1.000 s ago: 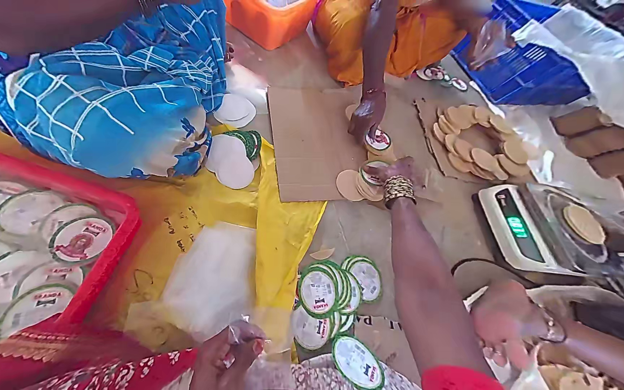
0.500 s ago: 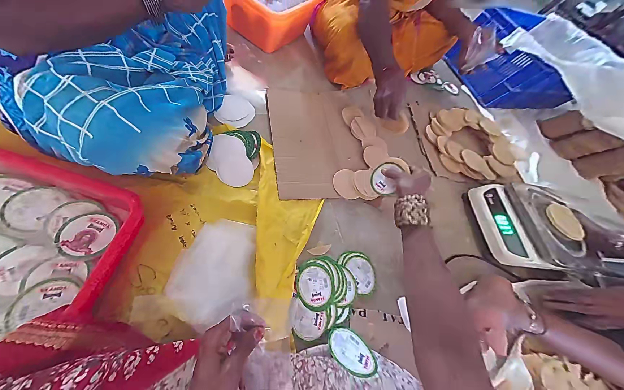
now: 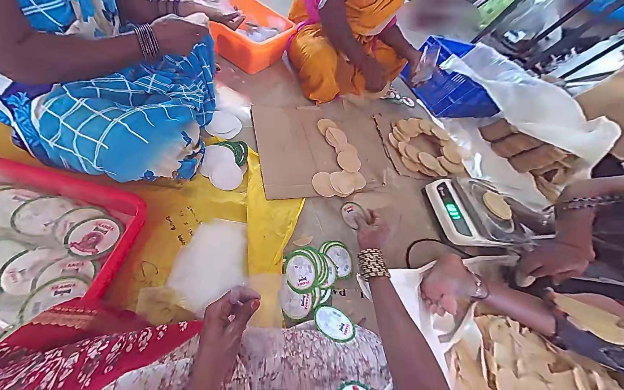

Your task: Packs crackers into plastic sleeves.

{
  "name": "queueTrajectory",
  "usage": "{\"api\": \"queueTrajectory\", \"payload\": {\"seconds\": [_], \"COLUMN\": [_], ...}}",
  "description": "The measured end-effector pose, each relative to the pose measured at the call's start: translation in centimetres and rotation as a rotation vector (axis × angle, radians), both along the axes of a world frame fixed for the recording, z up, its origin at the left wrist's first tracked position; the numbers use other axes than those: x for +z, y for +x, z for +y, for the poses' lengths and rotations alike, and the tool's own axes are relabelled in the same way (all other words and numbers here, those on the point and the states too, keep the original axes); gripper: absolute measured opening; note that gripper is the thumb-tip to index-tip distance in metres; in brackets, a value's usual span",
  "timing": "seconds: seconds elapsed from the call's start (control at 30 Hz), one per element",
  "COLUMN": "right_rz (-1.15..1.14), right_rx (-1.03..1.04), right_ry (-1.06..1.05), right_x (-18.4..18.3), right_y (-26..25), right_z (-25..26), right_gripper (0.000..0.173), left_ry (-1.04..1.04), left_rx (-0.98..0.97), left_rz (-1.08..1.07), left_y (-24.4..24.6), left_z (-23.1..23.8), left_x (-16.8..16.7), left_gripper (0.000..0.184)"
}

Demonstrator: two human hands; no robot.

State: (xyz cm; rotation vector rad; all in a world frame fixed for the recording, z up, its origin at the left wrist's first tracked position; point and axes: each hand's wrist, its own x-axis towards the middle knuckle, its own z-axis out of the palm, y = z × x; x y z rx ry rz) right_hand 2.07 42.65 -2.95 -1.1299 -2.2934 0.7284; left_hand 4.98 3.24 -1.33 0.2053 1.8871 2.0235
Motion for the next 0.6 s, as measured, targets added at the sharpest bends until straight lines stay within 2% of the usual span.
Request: {"api": "queueTrajectory", "payload": {"seconds": [0.03, 0.07, 0.1, 0.13, 0.2, 0.27, 0.37, 0.43, 0.5, 0.57, 0.6], "right_rz": [-0.042, -0.078, -0.081, -0.028, 0.237, 0.494, 0.581, 0.54, 0.533, 0.544, 0.52], "right_rx": [-0.012, -0.028, -0.047, -0.061, -0.137, -0.188, -0.109, -0.04, 0.062, 0.251, 0.338], "right_ry": [-0.009, -0.051, -0.12, -0.205, -0.411, -0.707, -0.996, -0.977, -0.846, -0.601, -0.429], "right_x": [-1.6, -1.6, -0.2, 1.7, 4.2, 7.0, 10.7, 12.3, 13.0, 12.3, 11.6], "right_y": [0.0, 0.0, -0.3, -0.4, -0.2, 0.7, 4.4, 7.6, 11.6, 15.5, 17.4], "right_z": [0.8, 1.0, 0.4, -0.6, -2.6, -5.5, -9.8, -12.8, -15.7, -17.8, -18.7], "right_gripper": [0.046, 0.05, 0.05, 0.048, 0.04, 0.031, 0.028, 0.025, 0.023, 0.023, 0.02], "left_ry": [0.014, 0.034, 0.049, 0.059, 0.095, 0.127, 0.176, 0.235, 0.357, 0.503, 0.552], "left_rx": [-0.004, -0.004, 0.0, 0.011, 0.026, 0.064, 0.051, 0.005, -0.039, -0.084, -0.11], "left_rz": [-0.002, -0.007, -0.009, -0.011, -0.044, -0.093, -0.122, -0.175, -0.317, -0.43, -0.471], "left_y": [0.0, -0.1, -0.2, -0.3, -0.5, -0.8, -0.9, -0.7, 0.1, 1.8, 3.0], "left_z": [0.0, 0.0, 0.0, 0.0, 0.0, 0.1, -0.2, -0.7, -1.2, -1.5, -1.7], "left_x": [-0.1, -0.1, -0.1, 0.0, 0.3, 0.7, 1.3, 2.1, 2.9, 3.2, 3.2], "left_gripper": [0.011, 0.011, 0.011, 0.011, 0.01, 0.008, 0.009, 0.014, 0.023, 0.027, 0.019]}}
